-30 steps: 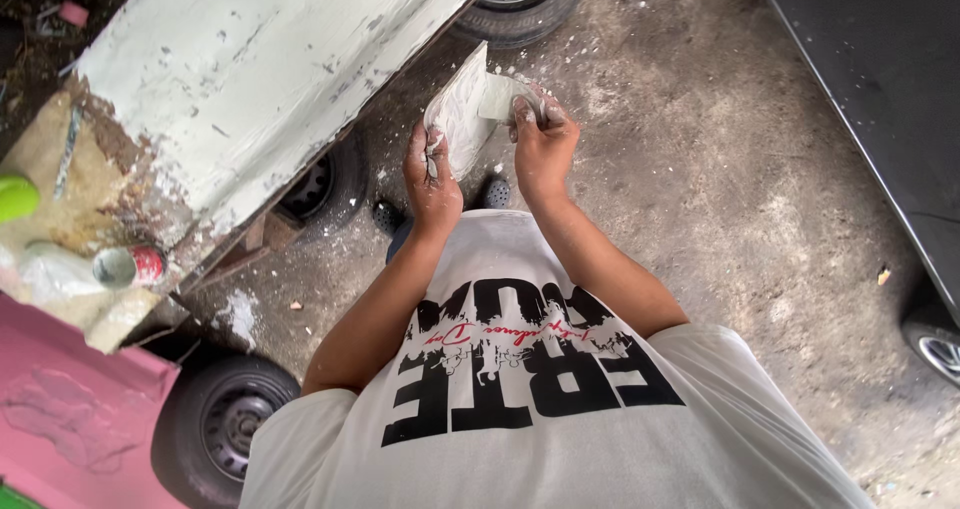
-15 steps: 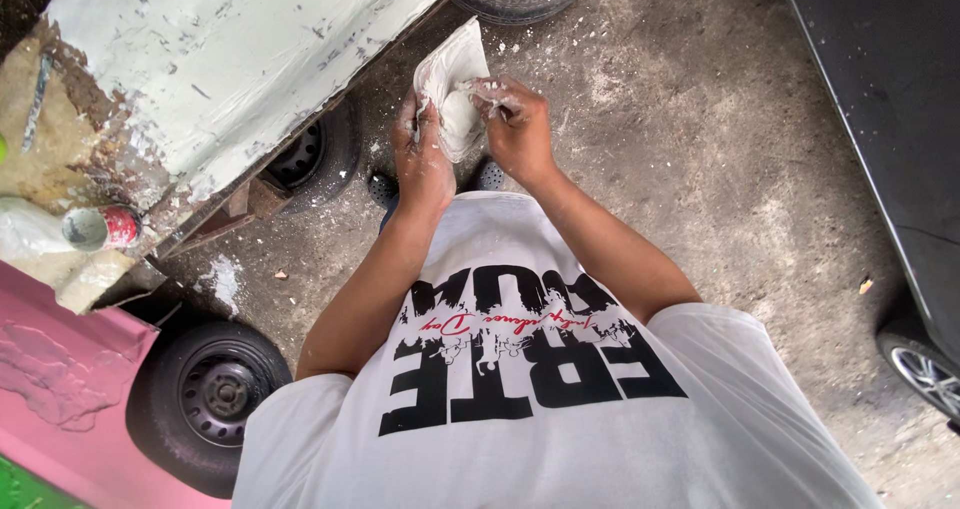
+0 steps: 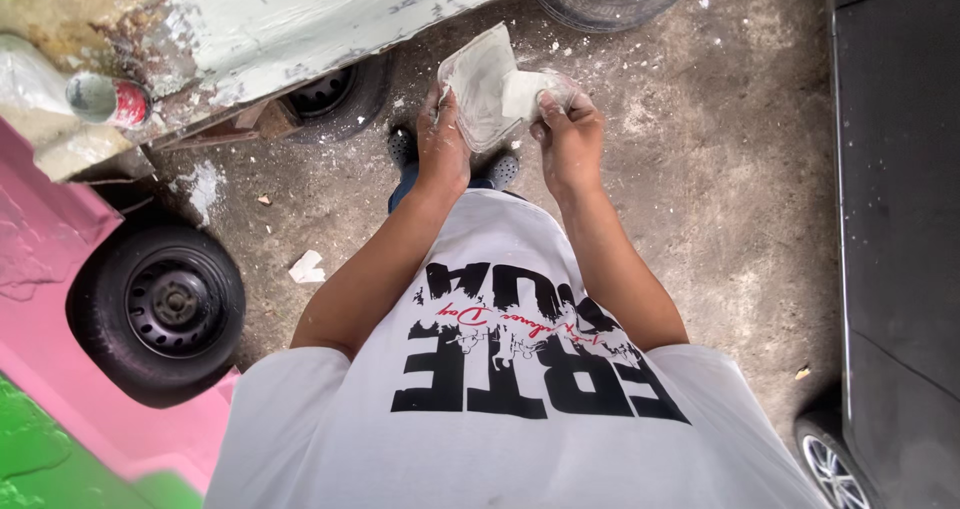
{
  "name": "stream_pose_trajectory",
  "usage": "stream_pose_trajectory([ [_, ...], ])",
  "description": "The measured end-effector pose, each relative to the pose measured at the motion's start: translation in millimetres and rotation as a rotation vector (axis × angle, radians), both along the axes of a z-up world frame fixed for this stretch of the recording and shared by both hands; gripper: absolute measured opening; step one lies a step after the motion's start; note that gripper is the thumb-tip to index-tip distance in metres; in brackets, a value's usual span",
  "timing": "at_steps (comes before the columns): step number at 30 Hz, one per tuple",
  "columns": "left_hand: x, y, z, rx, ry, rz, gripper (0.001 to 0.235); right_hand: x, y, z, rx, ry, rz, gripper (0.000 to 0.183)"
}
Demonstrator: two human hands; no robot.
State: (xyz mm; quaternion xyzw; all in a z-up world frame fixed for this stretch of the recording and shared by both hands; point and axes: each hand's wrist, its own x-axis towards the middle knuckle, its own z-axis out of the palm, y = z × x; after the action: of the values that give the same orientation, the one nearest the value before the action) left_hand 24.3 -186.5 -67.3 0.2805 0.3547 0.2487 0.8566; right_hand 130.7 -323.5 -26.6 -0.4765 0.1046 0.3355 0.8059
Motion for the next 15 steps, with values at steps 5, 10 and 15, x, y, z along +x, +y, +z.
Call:
stream_pose_trajectory([
  [5,1,1,1,-0.098,0.031,0.047,0.053,-3,1,10,-0.439,-0.729,0.160,0.008],
  [10,1,1,0,-0.128,-0.029,0.049,0.051,1,-5,22,-0.568,-1.438,0.311,0.034],
  [15,-2,21,0,-0.076,-0.030,0.106,0.050,19,-6,20,-0.609,-1.446,0.305,0.030],
])
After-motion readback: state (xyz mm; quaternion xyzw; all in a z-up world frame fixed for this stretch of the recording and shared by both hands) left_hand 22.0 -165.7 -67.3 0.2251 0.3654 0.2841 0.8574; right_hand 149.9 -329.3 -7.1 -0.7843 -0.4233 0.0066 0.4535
